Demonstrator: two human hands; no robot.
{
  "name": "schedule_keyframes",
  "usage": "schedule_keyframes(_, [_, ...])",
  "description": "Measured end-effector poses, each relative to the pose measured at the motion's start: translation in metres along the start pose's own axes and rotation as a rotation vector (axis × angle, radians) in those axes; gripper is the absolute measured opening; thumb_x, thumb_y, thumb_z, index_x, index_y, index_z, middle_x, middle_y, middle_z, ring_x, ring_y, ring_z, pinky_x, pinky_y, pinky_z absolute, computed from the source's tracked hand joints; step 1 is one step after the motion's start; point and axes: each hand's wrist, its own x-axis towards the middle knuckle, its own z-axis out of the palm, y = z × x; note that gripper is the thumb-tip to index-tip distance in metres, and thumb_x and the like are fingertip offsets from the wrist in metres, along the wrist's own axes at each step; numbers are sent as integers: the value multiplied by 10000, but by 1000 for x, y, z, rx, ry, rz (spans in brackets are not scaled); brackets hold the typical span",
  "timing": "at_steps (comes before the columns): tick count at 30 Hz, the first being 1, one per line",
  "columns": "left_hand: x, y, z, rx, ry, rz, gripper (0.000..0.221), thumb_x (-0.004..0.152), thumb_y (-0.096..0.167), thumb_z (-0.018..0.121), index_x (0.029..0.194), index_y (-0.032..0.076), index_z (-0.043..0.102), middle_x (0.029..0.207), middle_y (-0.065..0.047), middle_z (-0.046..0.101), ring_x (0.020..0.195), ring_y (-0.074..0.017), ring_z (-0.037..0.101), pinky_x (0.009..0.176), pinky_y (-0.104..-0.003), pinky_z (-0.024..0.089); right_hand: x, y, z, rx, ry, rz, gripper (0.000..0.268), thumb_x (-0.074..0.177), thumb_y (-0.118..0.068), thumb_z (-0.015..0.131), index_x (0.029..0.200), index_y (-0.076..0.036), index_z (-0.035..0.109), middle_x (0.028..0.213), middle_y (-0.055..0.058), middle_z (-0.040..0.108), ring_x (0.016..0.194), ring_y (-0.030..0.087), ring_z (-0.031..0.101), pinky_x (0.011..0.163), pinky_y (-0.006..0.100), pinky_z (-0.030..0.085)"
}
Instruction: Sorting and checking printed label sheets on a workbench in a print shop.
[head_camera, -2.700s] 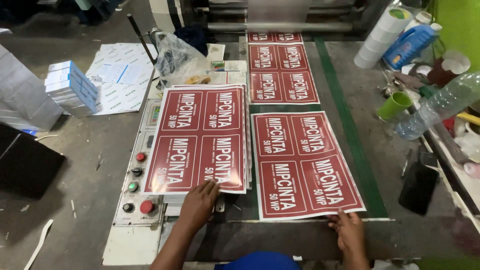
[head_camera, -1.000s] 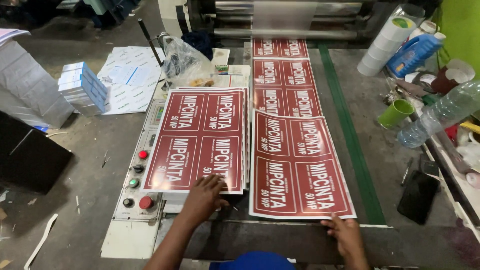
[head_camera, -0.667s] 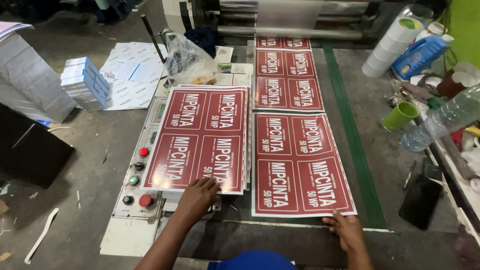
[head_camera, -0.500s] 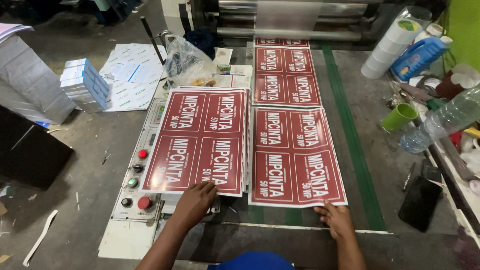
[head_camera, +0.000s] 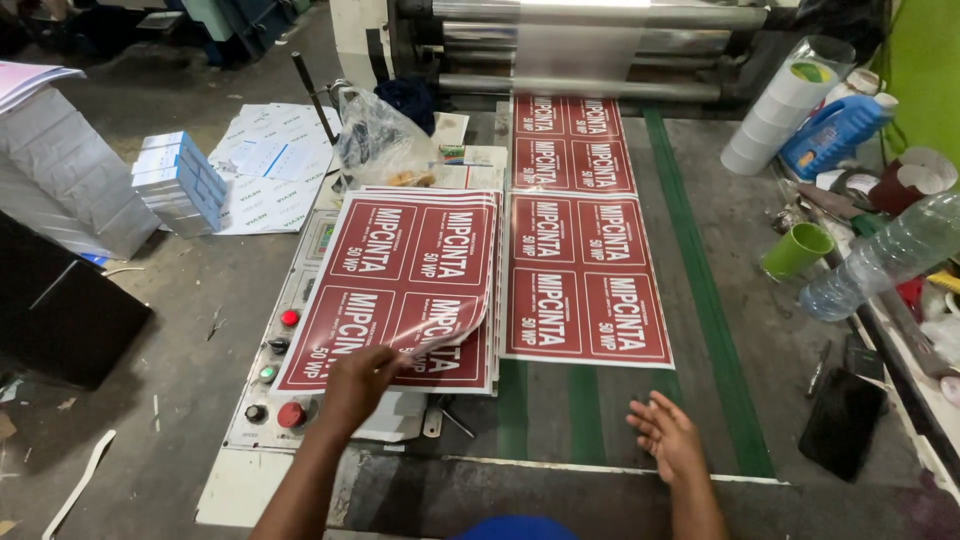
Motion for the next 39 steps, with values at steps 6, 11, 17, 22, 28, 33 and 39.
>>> schedule_keyframes(6, [17,-7,-24,-462,-83,-536,228,995,221,691,1054,30,800,779,-157,752,571,-184,628,517,-327,486,-32,12,16,24,-87,-2,499,1003,-173,550,1485,-58,500,1179,182,742,906,229,727,634,328,545])
schedule_keyframes(11, [7,43,-12,-36,406,211,99,985,140,672,989,67,739,921,-125,779,772,-210,760,593,-313,621,-63,4,72,-68,-279,-50,453,981,-207,607,1408,-55,592,1163,182,761,861,223,733,601,314,540])
schedule_keyframes(17, [-33,101,73,-32,55,510,218,888,159,738,1066,35,710,1136,-156,720,1020,-303,718,809,-450,596,-125,-20,144,-134,-742,-89,447,935,-241,623,1373,-167,577,1192,63,760,907,137,749,625,263,553])
schedule_keyframes(22, [-49,130,96,-88,-50,580,317,893,217,752,1127,10,700,1197,-171,709,1112,-341,690,961,-499,528,-91,38,123,7,-504,-56,340,1014,-261,646,1234,-3,658,1016,120,731,810,169,715,590,316,553])
schedule_keyframes(28, [-46,115,86,-89,-140,588,259,933,199,721,1120,19,719,1210,-165,720,1158,-327,684,1037,-501,490,-82,38,66,123,-192,6,285,953,-218,637,1179,-44,631,997,119,767,768,216,750,538,325,501])
schedule_keyframes(33, [-44,56,82,15,-205,407,224,946,241,699,1092,77,746,1236,-115,726,1184,-286,678,1083,-487,478,-69,33,6,63,124,-22,279,988,-190,637,1164,21,590,1025,166,760,787,250,748,558,333,499])
schedule_keyframes(39, [-42,29,44,232,-267,305,423,841,308,735,1167,42,696,1300,-159,660,1232,-351,597,1032,-509,444,-49,25,-42,-51,233,-17,269,1012,-199,632,1181,10,614,1031,182,754,800,241,730,565,322,490])
